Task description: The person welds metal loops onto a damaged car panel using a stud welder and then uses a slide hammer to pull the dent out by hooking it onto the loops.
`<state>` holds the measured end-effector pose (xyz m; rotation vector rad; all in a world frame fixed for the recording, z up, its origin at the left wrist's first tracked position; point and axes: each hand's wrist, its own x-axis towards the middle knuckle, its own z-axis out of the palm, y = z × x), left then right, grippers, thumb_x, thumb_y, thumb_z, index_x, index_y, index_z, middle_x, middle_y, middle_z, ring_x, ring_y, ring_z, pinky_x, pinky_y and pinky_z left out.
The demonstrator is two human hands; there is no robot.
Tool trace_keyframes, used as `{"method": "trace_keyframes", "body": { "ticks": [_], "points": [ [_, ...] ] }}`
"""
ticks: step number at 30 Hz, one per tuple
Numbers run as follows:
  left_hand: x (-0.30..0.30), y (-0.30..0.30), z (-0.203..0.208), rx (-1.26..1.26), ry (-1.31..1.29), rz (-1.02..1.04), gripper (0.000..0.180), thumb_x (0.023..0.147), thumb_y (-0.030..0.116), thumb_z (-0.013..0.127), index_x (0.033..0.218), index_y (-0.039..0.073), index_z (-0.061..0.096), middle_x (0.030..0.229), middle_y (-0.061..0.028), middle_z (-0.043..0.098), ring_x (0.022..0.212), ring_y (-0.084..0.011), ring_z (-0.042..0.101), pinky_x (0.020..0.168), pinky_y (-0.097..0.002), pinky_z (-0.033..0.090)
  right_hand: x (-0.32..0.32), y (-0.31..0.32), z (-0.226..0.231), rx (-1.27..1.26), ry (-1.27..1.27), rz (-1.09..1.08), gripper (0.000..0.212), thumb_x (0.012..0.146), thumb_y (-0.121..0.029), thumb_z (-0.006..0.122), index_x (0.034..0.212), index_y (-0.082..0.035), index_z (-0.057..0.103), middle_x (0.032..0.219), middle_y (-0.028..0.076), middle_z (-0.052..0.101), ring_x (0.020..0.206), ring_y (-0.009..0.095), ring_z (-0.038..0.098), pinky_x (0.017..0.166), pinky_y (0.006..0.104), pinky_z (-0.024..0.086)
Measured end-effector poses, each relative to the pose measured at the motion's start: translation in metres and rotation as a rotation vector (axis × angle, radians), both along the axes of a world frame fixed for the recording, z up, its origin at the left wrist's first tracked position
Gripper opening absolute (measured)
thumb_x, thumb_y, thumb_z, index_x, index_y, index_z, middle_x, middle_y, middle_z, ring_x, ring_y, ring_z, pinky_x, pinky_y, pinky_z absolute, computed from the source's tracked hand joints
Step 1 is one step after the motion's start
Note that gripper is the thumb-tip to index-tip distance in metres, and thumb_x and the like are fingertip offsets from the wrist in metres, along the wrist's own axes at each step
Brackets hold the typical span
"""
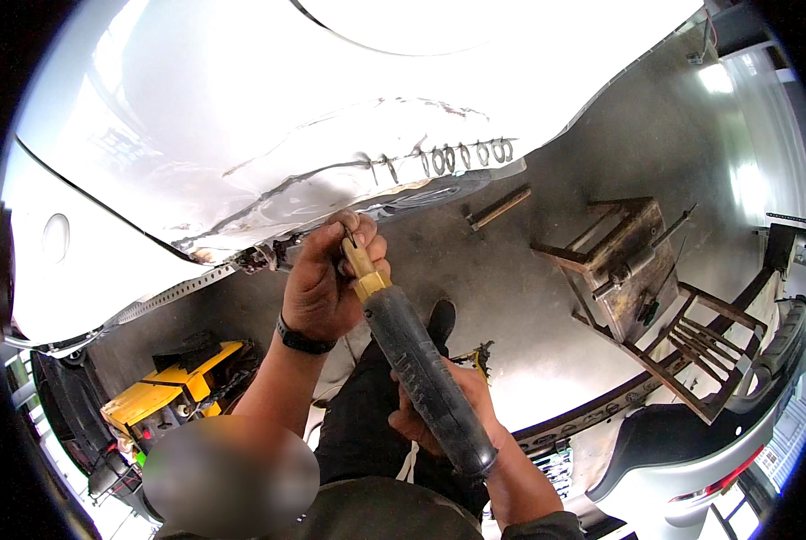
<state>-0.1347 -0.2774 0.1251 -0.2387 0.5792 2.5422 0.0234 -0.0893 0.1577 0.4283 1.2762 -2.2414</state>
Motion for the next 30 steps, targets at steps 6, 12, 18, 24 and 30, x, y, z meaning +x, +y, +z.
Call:
{"method": "trace_keyframes", "body": {
  "ticks": [6, 12, 18, 24, 30],
  "points": [
    [-0.003, 0.003, 0.011, -0.096, -0.082, 0.014, 0.019, 0.102, 0.026, 0.060, 0.108, 0.008, 0.061, 0.083, 0.0044, 0.051, 0.070, -0.0045, 0.044, 0.061, -0.0219, 0.040, -0.019, -0.006, 0.012, 0.074, -0.155, 0.042, 0.033, 0.082, -0.009, 0.083, 0.110, -0.005, 0.066, 0.089, 0.002, 0.067, 0.080, 0.012, 0.067, 0.076, 0.0287, 0.054],
    [-0.016, 0.006, 0.016, -0.216, -0.252, 0.105, 0.022, 0.105, 0.025, 0.056, 0.114, 0.005, 0.061, 0.082, 0.0045, 0.055, 0.065, -0.0046, 0.049, 0.064, -0.0197, 0.045, -0.038, -0.023, 0.014, 0.184, -0.013, -0.021, 0.032, 0.084, -0.009, 0.083, 0.109, -0.006, 0.064, 0.086, -0.001, 0.066, 0.077, 0.010, 0.064, 0.072, 0.0266, 0.052],
    [-0.019, 0.006, 0.007, -0.211, -0.173, 0.052, 0.028, 0.105, 0.020, 0.056, 0.127, 0.003, 0.059, 0.093, -0.0009, 0.064, 0.078, -0.0079, 0.062, 0.076, -0.0236, 0.056, -0.057, -0.030, 0.032, 0.540, 0.289, 0.036, 0.036, 0.084, -0.013, 0.084, 0.112, -0.005, 0.064, 0.088, 0.001, 0.068, 0.081, 0.010, 0.066, 0.073, 0.0267, 0.053],
    [-0.023, 0.011, 0.031, -0.512, -0.053, 0.096, 0.028, 0.106, 0.022, 0.055, 0.125, 0.003, 0.061, 0.094, -0.0054, 0.065, 0.079, -0.0139, 0.064, 0.071, -0.0267, 0.057, -0.055, -0.030, 0.025, 0.566, 0.363, 0.003, 0.043, 0.079, -0.013, 0.088, 0.115, -0.003, 0.066, 0.092, 0.004, 0.071, 0.082, 0.012, 0.068, 0.074, 0.0275, 0.055],
    [-0.028, 0.009, 0.038, -0.370, -0.196, 0.062, 0.027, 0.106, 0.023, 0.054, 0.123, 0.003, 0.061, 0.096, -0.0067, 0.066, 0.080, -0.0140, 0.065, 0.069, -0.0272, 0.057, -0.056, -0.033, 0.023, 0.667, 0.393, -0.011, 0.044, 0.077, -0.013, 0.089, 0.114, -0.001, 0.067, 0.094, 0.007, 0.072, 0.083, 0.017, 0.070, 0.075, 0.0295, 0.055]
  ]
}}
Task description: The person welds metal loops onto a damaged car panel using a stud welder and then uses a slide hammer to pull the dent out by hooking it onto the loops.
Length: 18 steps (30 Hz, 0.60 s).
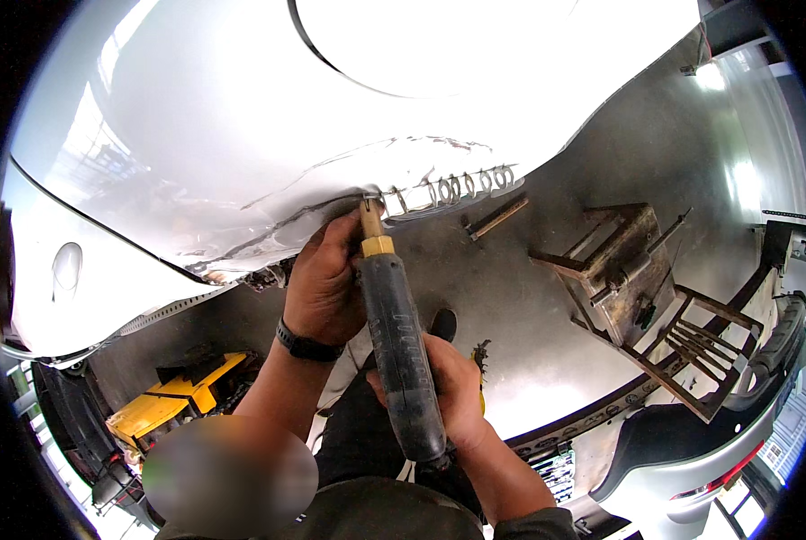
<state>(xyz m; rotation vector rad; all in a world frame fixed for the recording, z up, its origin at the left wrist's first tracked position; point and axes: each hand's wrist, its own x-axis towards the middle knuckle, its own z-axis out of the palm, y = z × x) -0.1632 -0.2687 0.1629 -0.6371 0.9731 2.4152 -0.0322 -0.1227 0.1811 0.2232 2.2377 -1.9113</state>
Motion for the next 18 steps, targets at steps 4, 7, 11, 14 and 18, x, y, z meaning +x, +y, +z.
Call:
{"method": "trace_keyframes", "body": {
  "ticks": [4, 7, 11, 14, 18],
  "points": [
    [-0.001, -0.001, -0.002, -0.015, 0.012, -0.017, 0.027, 0.106, 0.024, 0.054, 0.122, 0.003, 0.061, 0.095, -0.0064, 0.066, 0.079, -0.0137, 0.065, 0.068, -0.0282, 0.057, -0.003, -0.003, 0.003, -0.046, -0.002, -0.016, 0.033, 0.079, -0.007, 0.084, 0.107, -0.003, 0.066, 0.092, 0.004, 0.069, 0.082, 0.013, 0.066, 0.073, 0.0271, 0.053],
    [0.000, -0.001, -0.006, -0.019, 0.029, -0.018, 0.028, 0.106, 0.024, 0.054, 0.122, 0.003, 0.061, 0.095, -0.0062, 0.066, 0.079, -0.0137, 0.065, 0.067, -0.0285, 0.057, -0.003, -0.003, 0.005, -0.082, -0.049, -0.032, 0.031, 0.080, -0.006, 0.084, 0.105, -0.003, 0.066, 0.092, 0.005, 0.069, 0.082, 0.014, 0.066, 0.073, 0.0273, 0.053],
    [0.001, -0.001, -0.003, 0.000, 0.011, -0.038, 0.028, 0.106, 0.025, 0.054, 0.122, 0.003, 0.061, 0.094, -0.0057, 0.065, 0.077, -0.0136, 0.065, 0.066, -0.0279, 0.057, 0.001, -0.005, 0.002, -0.143, -0.118, -0.088, 0.037, 0.077, -0.012, 0.088, 0.107, -0.003, 0.068, 0.094, 0.007, 0.072, 0.085, 0.017, 0.070, 0.075, 0.0299, 0.055],
    [0.001, -0.002, -0.003, -0.025, -0.002, -0.034, 0.028, 0.106, 0.026, 0.054, 0.121, 0.003, 0.061, 0.093, -0.0055, 0.065, 0.076, -0.0136, 0.065, 0.065, -0.0276, 0.057, -0.003, -0.003, 0.009, -0.100, -0.107, -0.039, 0.036, 0.077, -0.012, 0.088, 0.106, -0.003, 0.068, 0.093, 0.007, 0.071, 0.084, 0.016, 0.070, 0.074, 0.0290, 0.055],
    [0.000, -0.001, -0.001, -0.024, -0.002, -0.032, 0.027, 0.106, 0.026, 0.053, 0.119, 0.003, 0.061, 0.092, -0.0055, 0.065, 0.075, -0.0133, 0.065, 0.063, -0.0272, 0.057, 0.000, -0.007, 0.010, -0.153, -0.150, -0.095, 0.035, 0.078, -0.012, 0.088, 0.105, -0.004, 0.068, 0.092, 0.005, 0.071, 0.082, 0.016, 0.070, 0.074, 0.0280, 0.054]
  ]
}}
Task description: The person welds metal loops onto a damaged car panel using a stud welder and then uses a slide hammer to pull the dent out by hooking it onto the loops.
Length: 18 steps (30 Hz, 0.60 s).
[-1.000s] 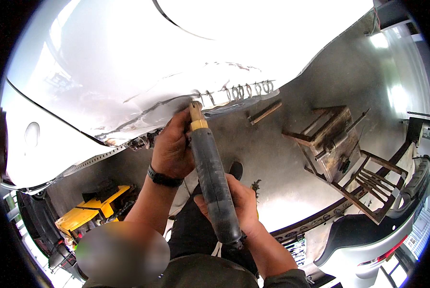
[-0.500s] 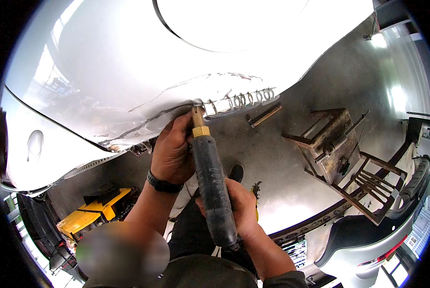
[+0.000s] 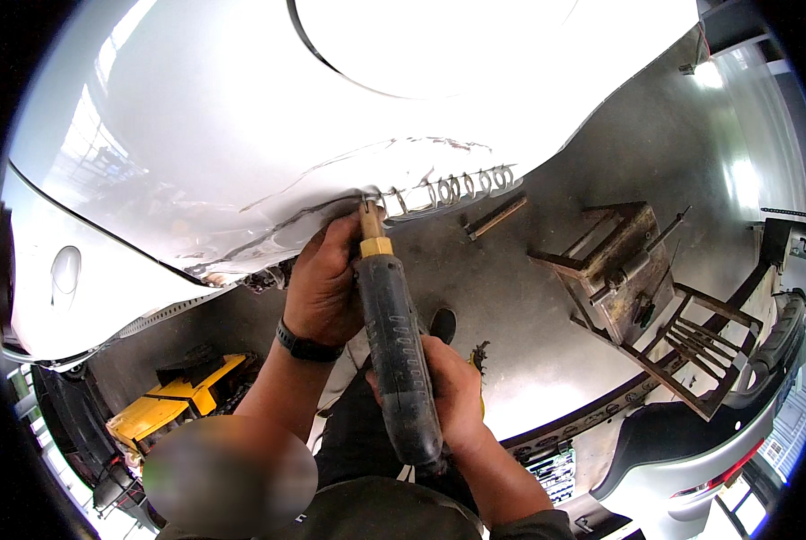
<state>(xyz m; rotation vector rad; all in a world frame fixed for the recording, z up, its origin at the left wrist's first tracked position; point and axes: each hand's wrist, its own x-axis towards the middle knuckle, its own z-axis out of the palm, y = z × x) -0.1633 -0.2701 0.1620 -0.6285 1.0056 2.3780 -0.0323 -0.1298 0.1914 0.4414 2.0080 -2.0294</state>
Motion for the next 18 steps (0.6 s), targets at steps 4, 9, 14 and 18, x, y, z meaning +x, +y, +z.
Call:
{"method": "trace_keyframes", "body": {
  "ticks": [4, 9, 14, 18],
  "points": [
    [0.001, -0.004, -0.017, 0.203, 0.053, -0.050, 0.027, 0.106, 0.024, 0.051, 0.120, 0.003, 0.061, 0.092, -0.0058, 0.066, 0.079, -0.0143, 0.065, 0.071, -0.0294, 0.056, -0.002, 0.000, 0.002, 0.141, 0.112, 0.039, 0.032, 0.080, -0.010, 0.086, 0.104, -0.004, 0.066, 0.091, 0.004, 0.070, 0.080, 0.013, 0.068, 0.072, 0.0283, 0.055],
    [0.029, -0.009, -0.015, 0.055, -0.212, 0.073, 0.026, 0.103, 0.020, 0.050, 0.112, -0.002, 0.061, 0.083, -0.0027, 0.054, 0.069, -0.0102, 0.047, 0.060, -0.0261, 0.040, -0.004, -0.008, 0.013, 0.087, 0.076, -0.009, 0.028, 0.080, -0.005, 0.085, 0.101, -0.004, 0.065, 0.088, 0.002, 0.069, 0.078, 0.009, 0.065, 0.069, 0.0255, 0.053],
    [0.072, -0.041, -0.042, 0.091, -0.337, -0.012, 0.024, 0.100, 0.013, 0.047, 0.117, 0.000, 0.059, 0.094, -0.0052, 0.057, 0.076, -0.0143, 0.053, 0.066, -0.0301, 0.044, 0.003, -0.003, 0.000, 0.028, 0.053, 0.001, 0.043, 0.083, 0.000, 0.079, 0.122, 0.001, 0.060, 0.096, 0.002, 0.068, 0.087, 0.008, 0.064, 0.078, 0.0239, 0.053],
    [0.115, -0.051, -0.064, -0.024, -0.206, -0.137, 0.025, 0.099, 0.009, 0.047, 0.120, 0.001, 0.059, 0.099, -0.0067, 0.060, 0.081, -0.0151, 0.055, 0.070, -0.0311, 0.047, -0.001, -0.006, 0.005, 0.119, 0.035, -0.016, 0.041, 0.082, 0.003, 0.078, 0.119, 0.000, 0.059, 0.097, 0.002, 0.067, 0.086, 0.007, 0.064, 0.077, 0.0233, 0.053]
  ]
}}
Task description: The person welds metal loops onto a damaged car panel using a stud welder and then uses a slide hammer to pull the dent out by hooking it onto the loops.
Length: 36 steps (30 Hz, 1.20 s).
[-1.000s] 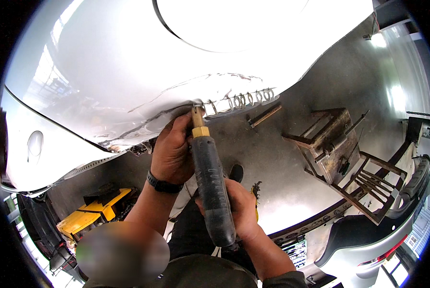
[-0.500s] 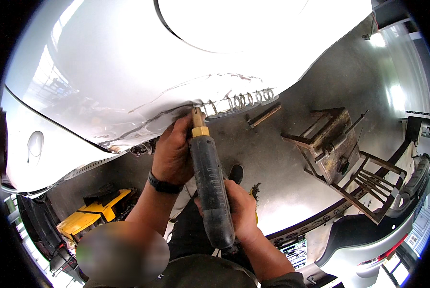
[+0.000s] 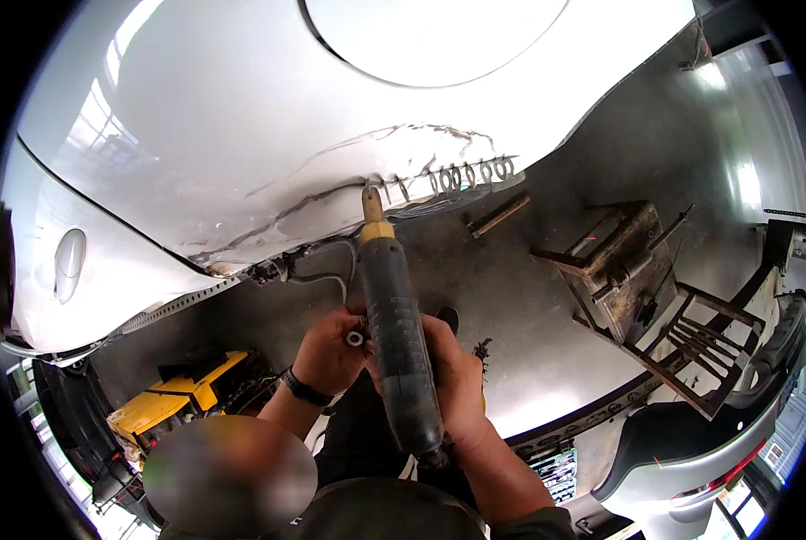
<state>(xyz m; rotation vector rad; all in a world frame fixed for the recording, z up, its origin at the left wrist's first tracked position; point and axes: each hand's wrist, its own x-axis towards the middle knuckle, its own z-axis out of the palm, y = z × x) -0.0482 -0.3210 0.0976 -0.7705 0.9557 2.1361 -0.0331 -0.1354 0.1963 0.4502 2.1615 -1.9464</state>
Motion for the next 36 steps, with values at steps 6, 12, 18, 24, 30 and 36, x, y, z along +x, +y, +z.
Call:
{"method": "trace_keyframes", "body": {
  "ticks": [6, 12, 18, 24, 30, 36],
  "points": [
    [-0.008, 0.008, 0.024, 0.009, -0.106, 0.098, 0.022, 0.101, 0.010, 0.051, 0.121, 0.004, 0.057, 0.101, -0.0074, 0.062, 0.078, -0.0120, 0.055, 0.065, -0.0266, 0.045, 0.004, 0.008, -0.014, -0.087, 0.084, 0.061, 0.038, 0.082, 0.006, 0.077, 0.115, -0.001, 0.060, 0.093, 0.001, 0.065, 0.082, 0.007, 0.063, 0.074, 0.0216, 0.053],
    [-0.050, 0.020, 0.045, 0.022, 0.076, 0.120, 0.014, 0.103, 0.016, 0.054, 0.114, 0.008, 0.057, 0.098, -0.0067, 0.063, 0.069, -0.0094, 0.054, 0.057, -0.0237, 0.042, 0.013, 0.015, -0.017, -0.542, -0.210, -0.151, 0.049, 0.080, -0.007, 0.087, 0.122, 0.000, 0.061, 0.094, 0.004, 0.070, 0.082, 0.011, 0.067, 0.074, 0.0256, 0.054],
    [-0.073, 0.024, 0.051, 0.004, 0.212, 0.141, 0.014, 0.103, 0.023, 0.055, 0.105, 0.009, 0.057, 0.089, -0.0020, 0.059, 0.064, -0.0081, 0.048, 0.055, -0.0240, 0.037, 0.012, 0.013, -0.019, -0.089, 0.163, 0.070, 0.044, 0.078, -0.005, 0.086, 0.116, 0.000, 0.064, 0.093, 0.004, 0.070, 0.081, 0.012, 0.067, 0.073, 0.0277, 0.054],
    [-0.087, 0.025, 0.062, 0.097, 0.153, 0.145, 0.019, 0.105, 0.024, 0.048, 0.106, 0.008, 0.057, 0.085, -0.0013, 0.057, 0.060, -0.0076, 0.044, 0.052, -0.0238, 0.035, 0.017, 0.014, -0.026, -0.064, 0.132, 0.064, 0.039, 0.076, -0.004, 0.087, 0.109, -0.002, 0.068, 0.093, 0.006, 0.070, 0.080, 0.015, 0.068, 0.072, 0.0290, 0.054],
    [-0.091, 0.035, 0.058, 0.132, 0.174, 0.140, 0.020, 0.104, 0.023, 0.047, 0.106, 0.006, 0.058, 0.086, -0.0026, 0.056, 0.063, -0.0093, 0.046, 0.053, -0.0250, 0.036, 0.024, 0.023, -0.018, -0.100, 0.163, 0.109, 0.037, 0.075, -0.006, 0.088, 0.106, -0.003, 0.068, 0.092, 0.006, 0.071, 0.078, 0.018, 0.067, 0.069, 0.0311, 0.052],
    [-0.083, 0.056, 0.076, 0.090, 0.235, 0.102, 0.025, 0.101, 0.032, 0.057, 0.108, 0.008, 0.058, 0.085, 0.0024, 0.056, 0.069, -0.0086, 0.048, 0.062, -0.0266, 0.041, 0.056, 0.035, -0.003, 0.013, 0.203, 0.247, 0.036, 0.073, -0.008, 0.088, 0.103, -0.004, 0.069, 0.087, 0.006, 0.069, 0.078, 0.020, 0.068, 0.069, 0.0317, 0.051]
  ]
}}
